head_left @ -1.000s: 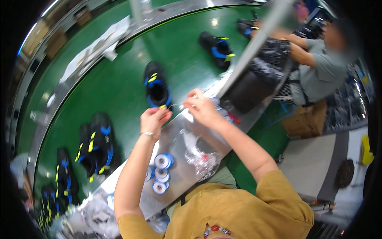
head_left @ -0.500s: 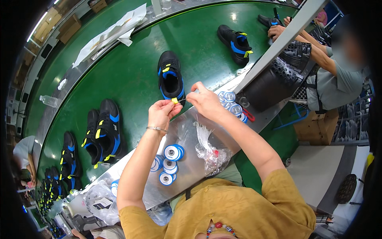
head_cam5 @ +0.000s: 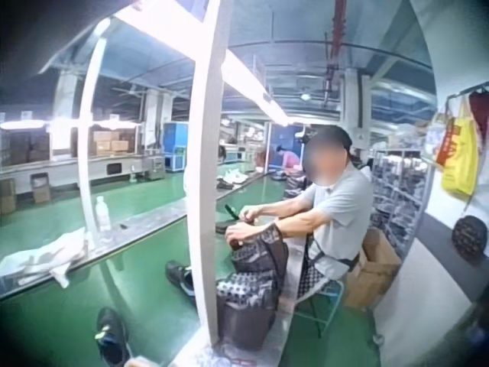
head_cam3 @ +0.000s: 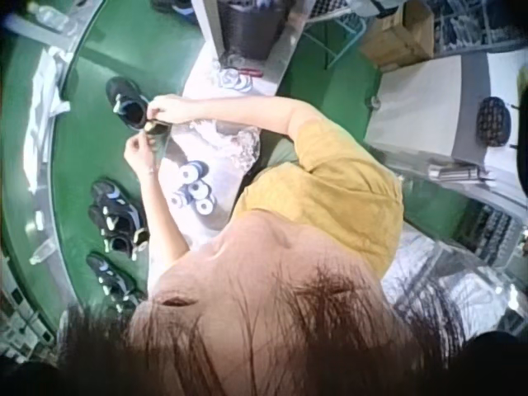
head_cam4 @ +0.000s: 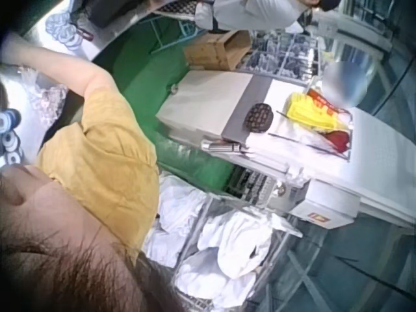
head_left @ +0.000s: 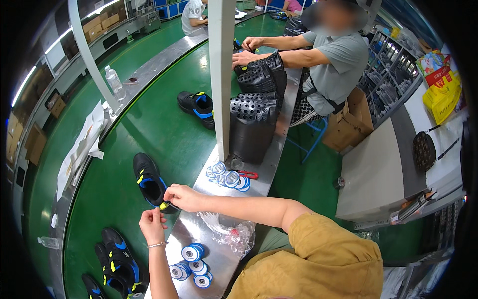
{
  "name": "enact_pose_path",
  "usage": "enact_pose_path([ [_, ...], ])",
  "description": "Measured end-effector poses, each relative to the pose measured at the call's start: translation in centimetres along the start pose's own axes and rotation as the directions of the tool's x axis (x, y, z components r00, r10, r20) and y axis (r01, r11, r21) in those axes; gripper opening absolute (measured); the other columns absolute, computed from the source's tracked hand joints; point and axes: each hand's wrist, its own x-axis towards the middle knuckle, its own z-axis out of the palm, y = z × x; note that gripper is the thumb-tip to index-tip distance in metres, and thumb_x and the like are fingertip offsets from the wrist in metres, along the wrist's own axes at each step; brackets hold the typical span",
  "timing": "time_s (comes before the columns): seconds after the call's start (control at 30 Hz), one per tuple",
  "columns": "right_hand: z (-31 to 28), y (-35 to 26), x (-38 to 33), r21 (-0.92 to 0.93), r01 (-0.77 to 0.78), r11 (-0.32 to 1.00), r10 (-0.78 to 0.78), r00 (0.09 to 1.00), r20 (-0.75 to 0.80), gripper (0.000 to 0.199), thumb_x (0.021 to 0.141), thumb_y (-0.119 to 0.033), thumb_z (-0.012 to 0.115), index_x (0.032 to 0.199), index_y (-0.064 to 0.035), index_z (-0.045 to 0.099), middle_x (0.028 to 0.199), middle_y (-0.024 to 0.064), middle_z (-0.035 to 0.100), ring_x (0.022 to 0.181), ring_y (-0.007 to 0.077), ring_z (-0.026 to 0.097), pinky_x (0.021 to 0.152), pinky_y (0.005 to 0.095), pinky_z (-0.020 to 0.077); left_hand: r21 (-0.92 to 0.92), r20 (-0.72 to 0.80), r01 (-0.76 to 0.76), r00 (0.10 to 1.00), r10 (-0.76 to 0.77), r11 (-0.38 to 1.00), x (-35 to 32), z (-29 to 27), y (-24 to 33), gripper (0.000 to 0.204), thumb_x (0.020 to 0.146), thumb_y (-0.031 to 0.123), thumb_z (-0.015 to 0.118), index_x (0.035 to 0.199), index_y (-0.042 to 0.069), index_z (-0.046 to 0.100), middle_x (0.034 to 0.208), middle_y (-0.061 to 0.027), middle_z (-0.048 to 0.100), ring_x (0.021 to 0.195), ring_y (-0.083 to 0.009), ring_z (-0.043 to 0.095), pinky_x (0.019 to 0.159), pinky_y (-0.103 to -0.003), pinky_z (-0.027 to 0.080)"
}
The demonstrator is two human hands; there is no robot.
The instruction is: The person attaches small blue and white circular tags to the laces of black and blue athletic shoes on a green conveyor belt. The person handles each shoe one at a time, threading the tag onto the laces and then placing the shoe back on the belt.
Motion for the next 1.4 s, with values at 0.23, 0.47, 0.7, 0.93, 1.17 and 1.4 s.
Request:
enact_pose_path([
  [0.23,-1.1,-2.2,0.3,-0.039,0.204,0.978,-0.207,0.968,-0.140,0.006,0.082,-0.003,0.056,0.085,0.0010,0.061,0.087,0.0164,0.057,0.079,0.0307,0.059,0.069,0.0364,0.0482,0.060,-0.044,-0.275,0.960,0.278,0.959,0.1,-0.6,1.6,0.017,0.092,0.014,0.060,0.084,0.000,0.056,0.076,-0.0058,0.062,0.053,-0.0058,0.050,0.041,-0.017,0.040],
  [0.47,-1.3,-4.3,1.9,0.280,-0.053,0.959,0.042,0.998,0.046,0.012,0.084,-0.006,0.060,0.092,0.0030,0.059,0.080,0.0098,0.060,0.066,0.0165,0.059,0.059,0.0274,0.0478,-0.158,0.238,-0.181,0.947,0.216,0.971,0.5,1.0,1.9,0.016,0.094,0.010,0.055,0.082,0.003,0.048,0.072,-0.0053,0.060,0.054,-0.0065,0.052,0.044,-0.018,0.042],
  [0.7,-0.6,-2.1,1.2,0.591,-0.245,0.769,0.163,0.968,0.191,0.012,0.084,-0.007,0.063,0.088,0.0046,0.062,0.072,0.0071,0.062,0.058,0.0097,0.057,0.049,0.0227,0.0446,-0.075,0.198,-0.187,0.960,0.198,0.980,0.4,0.3,1.3,0.016,0.095,0.011,0.055,0.082,0.003,0.047,0.070,-0.0046,0.059,0.053,-0.0064,0.052,0.043,-0.018,0.041],
  [0.93,0.2,-3.4,1.4,0.557,-0.241,0.795,0.197,0.971,0.138,0.014,0.086,-0.010,0.065,0.094,0.0004,0.069,0.080,0.0031,0.062,0.065,0.0083,0.055,0.055,0.0203,0.0425,-0.113,0.019,-0.180,0.983,0.183,0.977,-0.5,-0.4,2.5,0.016,0.094,0.012,0.057,0.085,0.001,0.051,0.071,-0.0061,0.061,0.053,-0.0066,0.053,0.042,-0.018,0.041],
  [1.17,2.2,-2.8,1.8,0.460,-0.013,0.888,0.012,1.000,0.005,0.012,0.081,-0.002,0.065,0.092,0.0007,0.069,0.083,0.0026,0.061,0.078,0.0115,0.059,0.070,0.0241,0.0466,-0.170,0.015,0.003,1.000,-0.001,0.986,-0.8,-2.1,2.0,0.014,0.093,0.013,0.058,0.097,0.001,0.063,0.069,0.0002,0.056,0.050,-0.0033,0.046,0.040,-0.016,0.034],
  [1.4,2.8,-2.9,2.0,0.515,-0.083,0.853,0.044,0.995,0.088,0.009,0.069,0.000,0.066,0.078,0.0014,0.063,0.072,0.0059,0.063,0.068,0.0107,0.058,0.061,0.0253,0.0477,-0.207,0.123,-0.120,0.981,0.147,0.971,-1.0,-3.8,1.0,0.029,0.088,-0.001,0.051,0.113,-0.001,0.065,0.079,0.0027,0.055,0.061,-0.0028,0.045,0.052,-0.017,0.036],
])
